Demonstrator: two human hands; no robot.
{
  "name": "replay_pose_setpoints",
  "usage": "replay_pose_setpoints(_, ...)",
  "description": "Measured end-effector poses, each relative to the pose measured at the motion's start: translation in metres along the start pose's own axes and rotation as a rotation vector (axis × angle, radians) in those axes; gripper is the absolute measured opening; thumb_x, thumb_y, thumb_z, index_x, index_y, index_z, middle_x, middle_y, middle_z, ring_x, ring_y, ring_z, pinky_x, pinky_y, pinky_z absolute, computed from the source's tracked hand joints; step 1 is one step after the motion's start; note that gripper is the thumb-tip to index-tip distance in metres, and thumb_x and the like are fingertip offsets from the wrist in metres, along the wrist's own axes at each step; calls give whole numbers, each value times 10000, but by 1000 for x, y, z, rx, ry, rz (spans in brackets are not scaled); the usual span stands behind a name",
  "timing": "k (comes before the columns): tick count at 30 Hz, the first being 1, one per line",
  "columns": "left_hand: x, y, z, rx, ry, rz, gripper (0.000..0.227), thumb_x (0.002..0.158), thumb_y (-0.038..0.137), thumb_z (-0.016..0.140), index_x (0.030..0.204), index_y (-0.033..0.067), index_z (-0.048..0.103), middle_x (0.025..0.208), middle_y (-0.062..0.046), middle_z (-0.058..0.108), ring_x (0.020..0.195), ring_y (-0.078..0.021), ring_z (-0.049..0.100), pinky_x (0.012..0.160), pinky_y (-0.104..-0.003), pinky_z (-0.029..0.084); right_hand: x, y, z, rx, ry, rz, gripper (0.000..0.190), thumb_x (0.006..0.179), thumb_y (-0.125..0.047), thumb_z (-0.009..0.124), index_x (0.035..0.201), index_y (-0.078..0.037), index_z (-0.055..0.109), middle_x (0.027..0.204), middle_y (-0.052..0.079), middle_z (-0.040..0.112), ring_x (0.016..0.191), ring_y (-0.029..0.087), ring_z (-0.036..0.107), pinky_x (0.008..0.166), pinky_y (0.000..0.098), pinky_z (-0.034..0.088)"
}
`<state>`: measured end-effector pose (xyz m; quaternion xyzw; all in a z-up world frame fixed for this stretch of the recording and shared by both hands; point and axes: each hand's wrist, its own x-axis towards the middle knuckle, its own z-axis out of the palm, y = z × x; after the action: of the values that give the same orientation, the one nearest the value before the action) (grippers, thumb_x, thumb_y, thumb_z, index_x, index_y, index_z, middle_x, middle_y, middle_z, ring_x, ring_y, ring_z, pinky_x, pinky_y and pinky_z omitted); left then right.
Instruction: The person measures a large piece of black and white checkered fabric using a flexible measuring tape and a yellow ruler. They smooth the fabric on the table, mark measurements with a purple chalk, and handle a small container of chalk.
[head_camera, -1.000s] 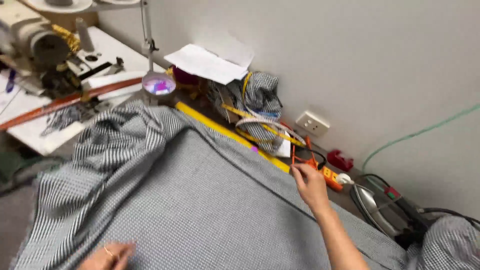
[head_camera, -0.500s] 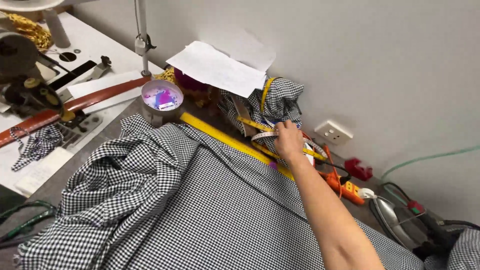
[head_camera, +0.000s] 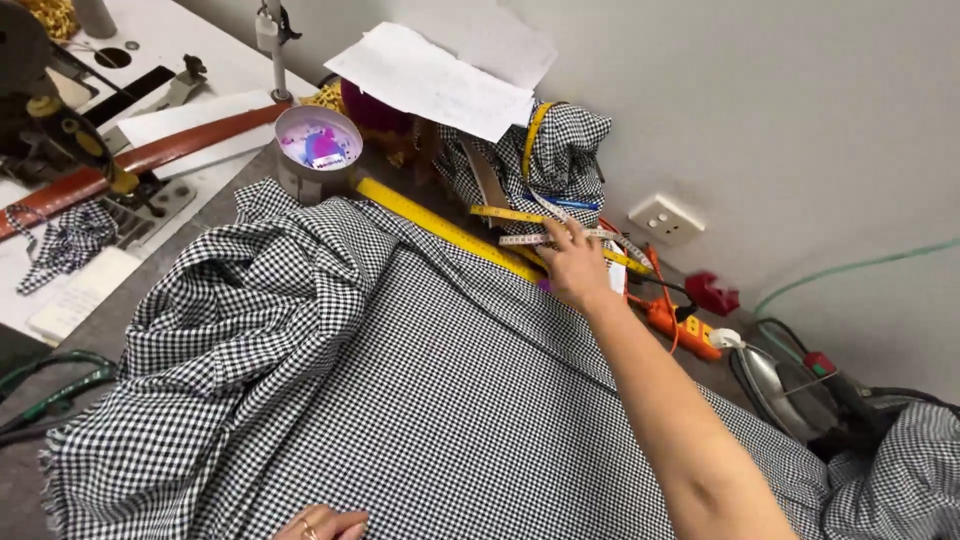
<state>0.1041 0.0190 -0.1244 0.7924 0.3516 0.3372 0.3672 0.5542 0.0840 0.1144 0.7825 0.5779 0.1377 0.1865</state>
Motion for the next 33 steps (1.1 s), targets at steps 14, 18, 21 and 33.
replay_pose_setpoints(14,70,173,-85,-67,-39,216,902,739,371,785,1446,53,324,1436,-197,363,1349,-396,314,1131,-521,238,-208,-89,-146,1409,383,-323,194,941,-92,543,1014,16,686,1094,178,696,1141,369,639,1078,505,417)
replay_pose_setpoints(18,56,226,-61,95,-391,534,807,624,353,846,1343,253,494,1553,-84,268,1448,-378,154,1064,-693,159,-324,-107,-117,1842,153,-89,288,923,-171,560,823,45,723,910,228,738,988,431,687,932,570,474)
replay_pose_setpoints(21,24,220,-26,238,-572,635,246,748,247,717,921,132,585,1140,-62,590,1215,-291,494,1010,-669,263,-402,-105,-59,1689,74,292,243,943,-102,563,803,23,717,899,193,741,943,342,700,889,471,507)
replay_pose_setpoints(33,-86,207,-42,294,-806,178,193,882,323,612,909,141,672,865,-74,679,829,-311,665,690,-418,509,-527,-98,-27,1608,-126,888,224,967,-172,617,902,2,743,933,143,742,931,212,654,893,380,500)
